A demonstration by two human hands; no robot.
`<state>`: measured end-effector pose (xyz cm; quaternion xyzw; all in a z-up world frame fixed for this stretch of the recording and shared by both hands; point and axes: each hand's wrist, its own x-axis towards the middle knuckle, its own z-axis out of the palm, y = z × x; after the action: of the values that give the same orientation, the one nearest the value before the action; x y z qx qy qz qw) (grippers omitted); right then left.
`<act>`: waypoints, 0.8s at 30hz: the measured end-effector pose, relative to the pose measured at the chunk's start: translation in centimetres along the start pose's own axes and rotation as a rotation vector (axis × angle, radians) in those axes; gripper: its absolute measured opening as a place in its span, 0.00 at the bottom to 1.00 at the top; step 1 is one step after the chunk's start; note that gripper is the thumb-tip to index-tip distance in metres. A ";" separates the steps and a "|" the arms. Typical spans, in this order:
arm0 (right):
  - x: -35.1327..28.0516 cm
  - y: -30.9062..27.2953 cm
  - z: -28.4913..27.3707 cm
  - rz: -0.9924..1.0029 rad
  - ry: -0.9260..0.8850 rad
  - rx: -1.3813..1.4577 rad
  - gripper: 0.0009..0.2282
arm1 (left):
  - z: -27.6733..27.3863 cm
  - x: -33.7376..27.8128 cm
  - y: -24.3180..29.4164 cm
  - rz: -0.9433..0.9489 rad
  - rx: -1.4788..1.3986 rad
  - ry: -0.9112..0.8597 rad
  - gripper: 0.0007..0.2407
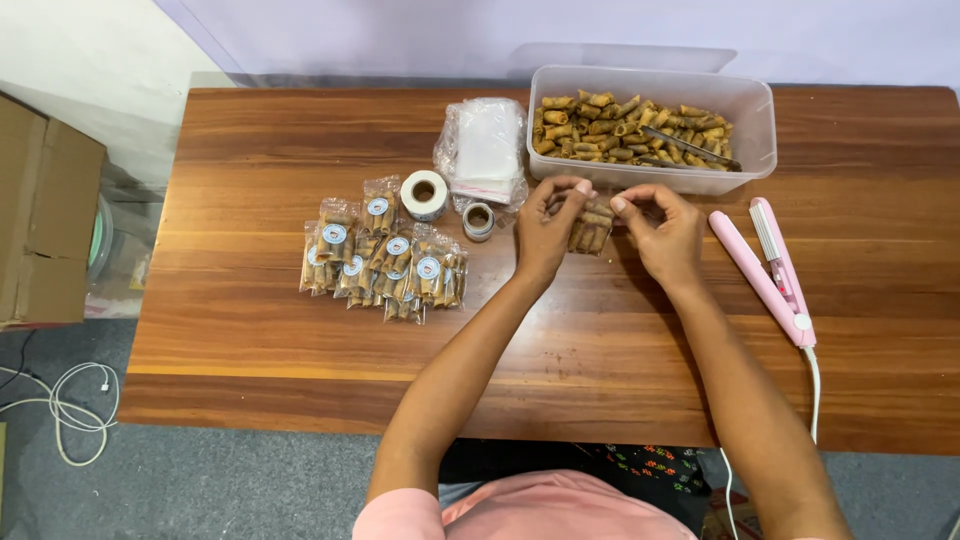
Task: Packaging small cylindrical items into plastic bags and sealing them with a heat sealer
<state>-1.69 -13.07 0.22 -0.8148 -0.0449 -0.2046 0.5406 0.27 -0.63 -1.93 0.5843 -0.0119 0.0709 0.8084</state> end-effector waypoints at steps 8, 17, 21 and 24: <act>0.0 -0.4 -0.1 -0.021 0.003 0.011 0.03 | -0.1 0.0 -0.7 0.048 0.093 -0.001 0.03; -0.2 -1.3 -1.0 0.077 -0.002 -0.019 0.03 | 0.5 -0.6 -0.8 0.103 0.164 0.017 0.03; -0.5 -2.3 -1.4 0.232 -0.004 0.105 0.03 | 0.8 -1.0 0.2 0.133 0.180 0.005 0.03; -0.5 -1.1 -2.2 0.215 -0.015 0.063 0.05 | 0.8 -0.9 -0.3 0.128 0.178 0.017 0.03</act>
<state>-3.07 -14.55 1.68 -0.7991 0.0323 -0.1375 0.5844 -0.52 -1.55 -2.04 0.6512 -0.0357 0.1281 0.7472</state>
